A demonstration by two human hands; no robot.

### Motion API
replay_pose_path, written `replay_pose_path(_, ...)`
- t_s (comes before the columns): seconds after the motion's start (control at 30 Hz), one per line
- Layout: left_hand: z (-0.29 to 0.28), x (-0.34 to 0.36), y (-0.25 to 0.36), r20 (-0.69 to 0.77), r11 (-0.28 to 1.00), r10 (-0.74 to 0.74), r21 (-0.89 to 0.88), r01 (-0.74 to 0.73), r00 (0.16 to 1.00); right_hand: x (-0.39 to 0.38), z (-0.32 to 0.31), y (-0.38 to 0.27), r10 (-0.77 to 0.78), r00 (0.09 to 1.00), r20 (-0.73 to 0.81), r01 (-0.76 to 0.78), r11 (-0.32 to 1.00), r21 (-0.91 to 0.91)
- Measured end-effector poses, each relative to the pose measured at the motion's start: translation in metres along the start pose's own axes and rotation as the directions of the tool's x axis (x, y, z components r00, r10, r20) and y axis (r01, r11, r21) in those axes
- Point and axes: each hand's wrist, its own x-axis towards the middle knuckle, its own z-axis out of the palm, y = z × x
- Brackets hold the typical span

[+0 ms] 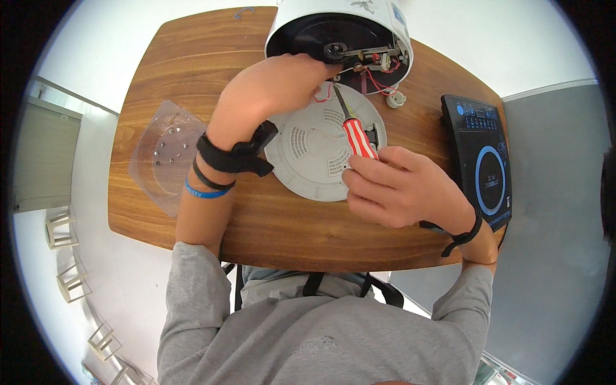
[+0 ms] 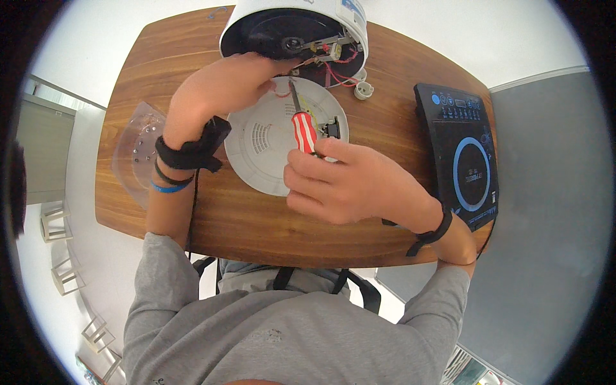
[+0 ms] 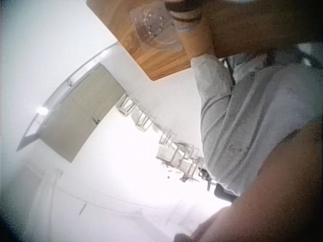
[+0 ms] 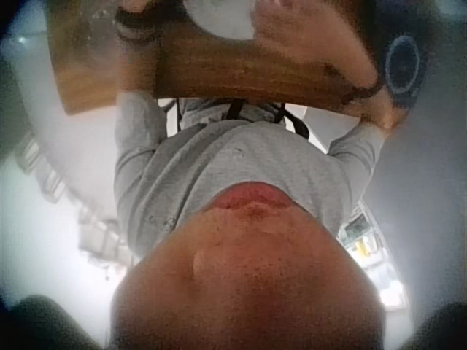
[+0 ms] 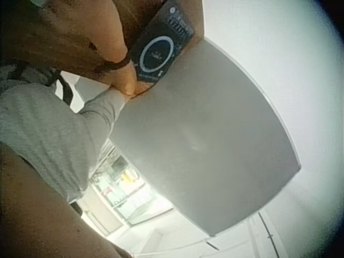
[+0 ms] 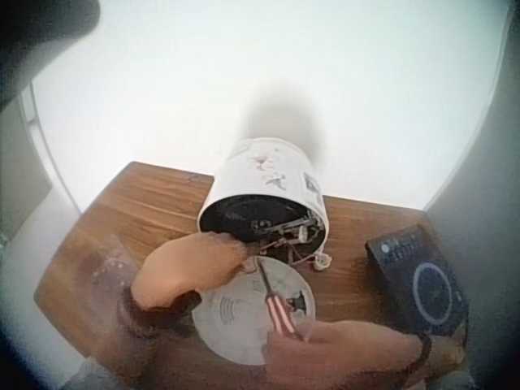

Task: The person uses a screwdriver to loosen and tighten screws on the internal components of a white cylindrical appliance. They manipulate wires and small parts inside the device while it rests on a wooden table.

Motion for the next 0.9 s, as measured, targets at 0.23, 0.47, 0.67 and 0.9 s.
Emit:
replay_pose_path(0.23,-0.027,-0.015,-0.005,-0.083,0.994,0.110,0.002,-0.110,0.990,-0.002,-0.007,0.000,-0.153,0.982,-0.107,0.148,0.987,-0.055)
replay_pose_path(0.47,-0.037,-0.012,0.003,-0.067,0.971,0.163,-0.167,-0.172,0.984,-0.005,-0.009,0.001,-0.217,0.966,-0.141,0.203,0.973,-0.108)
replay_pose_path(0.67,-0.034,-0.016,-0.001,-0.131,0.964,0.212,-0.133,-0.229,0.968,-0.005,-0.010,0.004,-0.277,0.950,-0.147,0.257,0.956,-0.140)
replay_pose_path(0.9,-0.029,-0.014,0.000,-0.084,0.969,0.180,-0.157,-0.191,0.980,-0.005,-0.010,0.007,-0.345,0.918,-0.196,0.313,0.933,-0.175)
